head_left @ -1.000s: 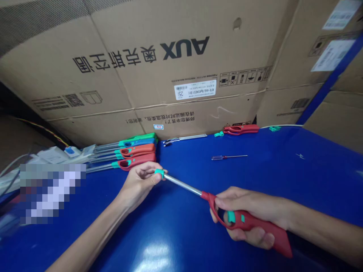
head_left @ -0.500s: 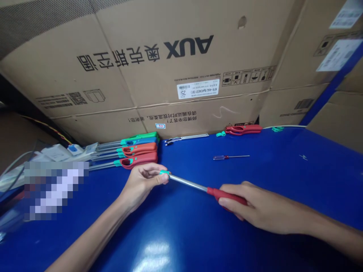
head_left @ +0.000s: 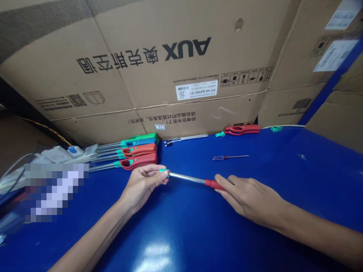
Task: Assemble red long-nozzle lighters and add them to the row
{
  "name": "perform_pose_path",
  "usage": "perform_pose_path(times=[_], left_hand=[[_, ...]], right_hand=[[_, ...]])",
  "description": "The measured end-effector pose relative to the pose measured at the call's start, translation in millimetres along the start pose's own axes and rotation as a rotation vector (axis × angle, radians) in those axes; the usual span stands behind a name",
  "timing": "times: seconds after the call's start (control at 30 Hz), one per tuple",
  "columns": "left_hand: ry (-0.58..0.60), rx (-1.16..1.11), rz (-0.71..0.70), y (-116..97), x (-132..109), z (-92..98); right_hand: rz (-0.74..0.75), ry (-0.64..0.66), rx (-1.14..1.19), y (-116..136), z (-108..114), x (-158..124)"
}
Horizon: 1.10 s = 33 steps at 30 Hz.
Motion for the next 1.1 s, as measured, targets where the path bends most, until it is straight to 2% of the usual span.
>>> perform_pose_path(times=[0.13, 0.37, 0.47, 0.53, 0.6, 0.7, 0.8, 0.9, 0.97, 1.1], left_hand=[[-0.006, -0.054, 0.003, -4, -4, -2.7], [-0.003, -0.293, -0.164, -30, -23, -23.7], [-0.008, -0.304, -0.205, -33, -29, -27.4], [-0.012, -0.282, -0.220, -33, -31, -27.2], [-0.005, -0.258, -0.235, -34, -32, -26.7], [0.021, -0.236, -0.272, -37, -34, -26.7], [0.060, -0.242, -0.288, -37, -36, -28.2], [0.107, -0.268, -0.288, -36, -36, -31.1], [0.139, -0.283, -0.296, -37, -37, -33.2], [0.214, -0.305, -0.323, -41, -41, -37.8]], right_hand=[[0.036, -0.072, 0.020, -1, 1, 1], [0.020, -0.221, 0.172, 4, 14, 1], [0.030, -0.274, 0.186, 8, 15, -1], [0.030, -0.265, 0.262, 8, 15, 0], [-0.019, -0.179, 0.424, 6, 15, 2], [-0.212, 0.060, 0.785, 2, 10, 3], [-0.480, 0.414, 1.247, 8, -9, -6], [-0.642, 0.702, 1.711, 25, -26, -18], [-0.672, 0.770, 1.900, 33, -33, -21], [-0.677, 0.684, 2.000, 35, -42, -19]])
Point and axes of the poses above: each hand's wrist, its own x-axis towards the middle knuckle, its own z-axis out of the back of the hand, y = z × x, the point moved 8 cm from there along x, towards the middle knuckle, and after that the axes turned 13 degrees about x, right-handed, at the moved point
